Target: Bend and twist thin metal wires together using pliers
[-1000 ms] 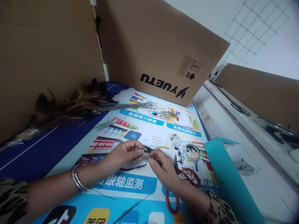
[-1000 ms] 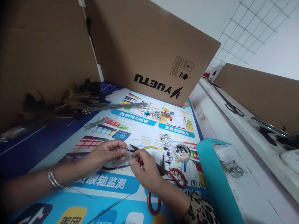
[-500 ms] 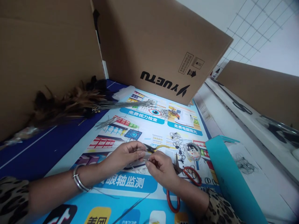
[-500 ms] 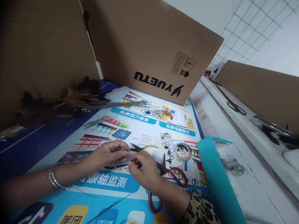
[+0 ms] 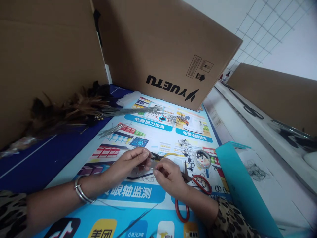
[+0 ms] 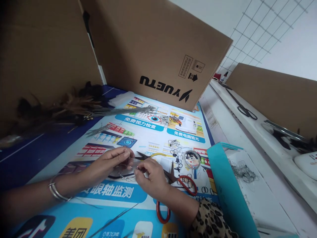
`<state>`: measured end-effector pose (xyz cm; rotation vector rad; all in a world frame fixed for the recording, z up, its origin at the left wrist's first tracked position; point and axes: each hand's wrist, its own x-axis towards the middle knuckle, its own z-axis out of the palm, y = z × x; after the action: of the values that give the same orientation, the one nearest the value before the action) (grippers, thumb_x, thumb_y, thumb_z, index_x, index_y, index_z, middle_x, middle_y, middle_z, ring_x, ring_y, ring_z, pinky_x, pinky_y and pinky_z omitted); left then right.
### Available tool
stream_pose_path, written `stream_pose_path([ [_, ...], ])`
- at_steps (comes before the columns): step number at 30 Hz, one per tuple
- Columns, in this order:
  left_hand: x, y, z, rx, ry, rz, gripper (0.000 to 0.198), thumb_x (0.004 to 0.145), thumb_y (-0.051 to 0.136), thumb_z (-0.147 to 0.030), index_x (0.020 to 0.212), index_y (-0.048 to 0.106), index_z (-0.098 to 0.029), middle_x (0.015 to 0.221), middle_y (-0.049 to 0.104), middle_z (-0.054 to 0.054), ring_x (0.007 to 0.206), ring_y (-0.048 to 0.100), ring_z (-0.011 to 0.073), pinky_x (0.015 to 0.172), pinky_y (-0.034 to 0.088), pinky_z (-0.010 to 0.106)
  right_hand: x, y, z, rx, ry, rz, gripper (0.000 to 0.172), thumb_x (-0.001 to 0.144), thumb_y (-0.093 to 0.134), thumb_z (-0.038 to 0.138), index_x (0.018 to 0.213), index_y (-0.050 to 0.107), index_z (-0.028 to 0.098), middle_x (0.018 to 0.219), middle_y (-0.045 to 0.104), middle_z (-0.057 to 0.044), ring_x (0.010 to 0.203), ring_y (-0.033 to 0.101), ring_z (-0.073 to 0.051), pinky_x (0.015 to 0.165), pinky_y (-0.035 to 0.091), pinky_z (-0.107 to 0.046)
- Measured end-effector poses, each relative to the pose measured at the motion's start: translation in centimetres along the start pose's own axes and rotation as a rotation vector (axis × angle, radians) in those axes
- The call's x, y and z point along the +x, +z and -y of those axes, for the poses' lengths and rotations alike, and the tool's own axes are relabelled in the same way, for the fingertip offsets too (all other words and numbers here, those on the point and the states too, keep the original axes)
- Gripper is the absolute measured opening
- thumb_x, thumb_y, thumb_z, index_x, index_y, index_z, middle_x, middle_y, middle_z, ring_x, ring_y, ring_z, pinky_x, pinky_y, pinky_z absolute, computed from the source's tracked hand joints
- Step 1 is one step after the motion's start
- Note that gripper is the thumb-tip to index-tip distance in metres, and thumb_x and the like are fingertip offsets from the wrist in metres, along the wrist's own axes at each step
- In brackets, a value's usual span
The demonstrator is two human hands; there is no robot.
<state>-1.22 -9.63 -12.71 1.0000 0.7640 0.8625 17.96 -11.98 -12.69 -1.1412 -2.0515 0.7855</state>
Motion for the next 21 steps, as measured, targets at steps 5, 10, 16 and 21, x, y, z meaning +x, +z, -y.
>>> stream_pose_path([
  [5,0.05,-0.21,0.18,0.035,0.040,-0.026,0.024,0.090,0.050,-0.038,0.108,0.048,-0.021,0.070,0.059,-0.001,0.060,0.053,0.0120,0.054,0.041,0.022,-0.01,0.08,-0.22,0.067,-0.002,-0.005,0.007,0.082,0.053,0.022,0.077,0.056,0.018,0.074,0.052,-0.001,0.070,0.048,-0.013,0.063,0.039,-0.024],
  [10,0.08,-0.39,0.21,0.088,0.074,-0.029,0.024,0.091,0.049,-0.037,0.109,0.049,-0.020,0.072,0.060,0.000,0.062,0.053,0.0133,0.055,0.043,0.024,0.20,-0.02,-0.27,0.126,0.038,-0.016,0.006,0.082,0.055,0.020,0.076,0.056,0.017,0.072,0.051,0.000,0.069,0.048,-0.012,0.063,0.038,-0.023],
  [16,0.23,-0.40,-0.33,0.147,0.096,-0.003,0.022,0.090,0.049,-0.038,0.092,0.057,-0.017,0.074,0.058,0.001,0.065,0.052,0.0132,0.057,0.042,0.024,0.22,-0.12,-0.64,0.206,0.097,-0.003,0.008,0.084,0.054,0.024,0.079,0.057,0.017,0.073,0.052,0.000,0.065,0.047,-0.011,0.060,0.038,-0.022],
  [21,0.38,-0.84,-0.42,0.271,0.108,-0.030,0.025,0.090,0.049,-0.039,0.090,0.060,-0.016,0.075,0.058,0.002,0.067,0.051,0.0138,0.059,0.041,0.023,0.31,-0.28,-0.64,0.282,0.145,0.016,0.010,0.084,0.054,0.025,0.079,0.057,0.017,0.072,0.051,0.001,0.064,0.046,-0.010,0.059,0.037,-0.022],
])
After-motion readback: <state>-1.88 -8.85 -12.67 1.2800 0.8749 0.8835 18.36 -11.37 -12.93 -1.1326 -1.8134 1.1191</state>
